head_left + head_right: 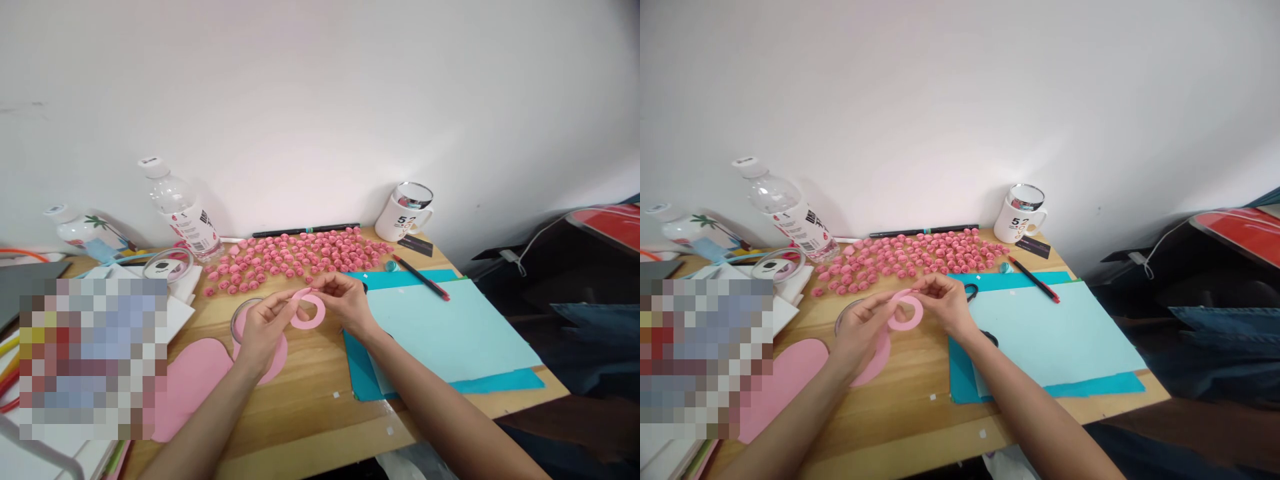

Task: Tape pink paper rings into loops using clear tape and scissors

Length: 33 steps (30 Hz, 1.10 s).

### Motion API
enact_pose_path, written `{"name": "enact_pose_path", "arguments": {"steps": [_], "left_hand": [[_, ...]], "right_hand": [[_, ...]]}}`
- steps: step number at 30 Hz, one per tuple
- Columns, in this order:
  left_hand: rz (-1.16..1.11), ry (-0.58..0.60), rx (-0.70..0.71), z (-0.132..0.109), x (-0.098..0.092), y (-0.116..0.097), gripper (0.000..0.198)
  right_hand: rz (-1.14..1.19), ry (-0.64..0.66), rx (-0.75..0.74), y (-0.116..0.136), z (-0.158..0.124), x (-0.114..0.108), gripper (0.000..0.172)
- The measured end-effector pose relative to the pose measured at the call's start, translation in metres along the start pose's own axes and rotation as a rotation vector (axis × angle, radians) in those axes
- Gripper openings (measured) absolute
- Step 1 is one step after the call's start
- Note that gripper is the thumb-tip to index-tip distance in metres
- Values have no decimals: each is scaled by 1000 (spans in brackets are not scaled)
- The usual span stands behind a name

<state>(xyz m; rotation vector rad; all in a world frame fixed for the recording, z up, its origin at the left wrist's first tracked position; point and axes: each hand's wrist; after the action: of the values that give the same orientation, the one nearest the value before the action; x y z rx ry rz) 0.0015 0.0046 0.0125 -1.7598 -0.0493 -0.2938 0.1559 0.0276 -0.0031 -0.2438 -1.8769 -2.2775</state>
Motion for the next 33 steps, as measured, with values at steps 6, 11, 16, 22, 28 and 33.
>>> {"name": "enact_pose_path", "arguments": {"steps": [6,11,16,22,28,33], "left_hand": [[-22,2,-8,0,0,1,29],[-78,-18,10,1,0,0,19],[-80,2,-3,1,0,-1,19],[-62,46,-24,-1,1,-3,14],[-62,51,-46,-1,2,-3,22],[-58,47,-50,-1,3,-4,23]], "right_hand": [[12,6,17,2,-1,1,19],[-18,37,15,7,-1,3,16],[18,42,-4,4,-1,2,18],[43,63,-21,3,-1,1,16],[14,53,-26,3,-1,1,24],[27,34,6,2,-1,1,27]]}}
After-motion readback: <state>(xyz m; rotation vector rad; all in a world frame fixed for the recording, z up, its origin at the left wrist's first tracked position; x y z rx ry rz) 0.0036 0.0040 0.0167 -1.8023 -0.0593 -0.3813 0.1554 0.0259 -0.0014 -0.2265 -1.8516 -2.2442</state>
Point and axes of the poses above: each hand's wrist, its own z-axis towards the middle knuckle, its own x-axis out of the palm, y = z × x, and after that the axes turned 4 degrees about -x, right-handed
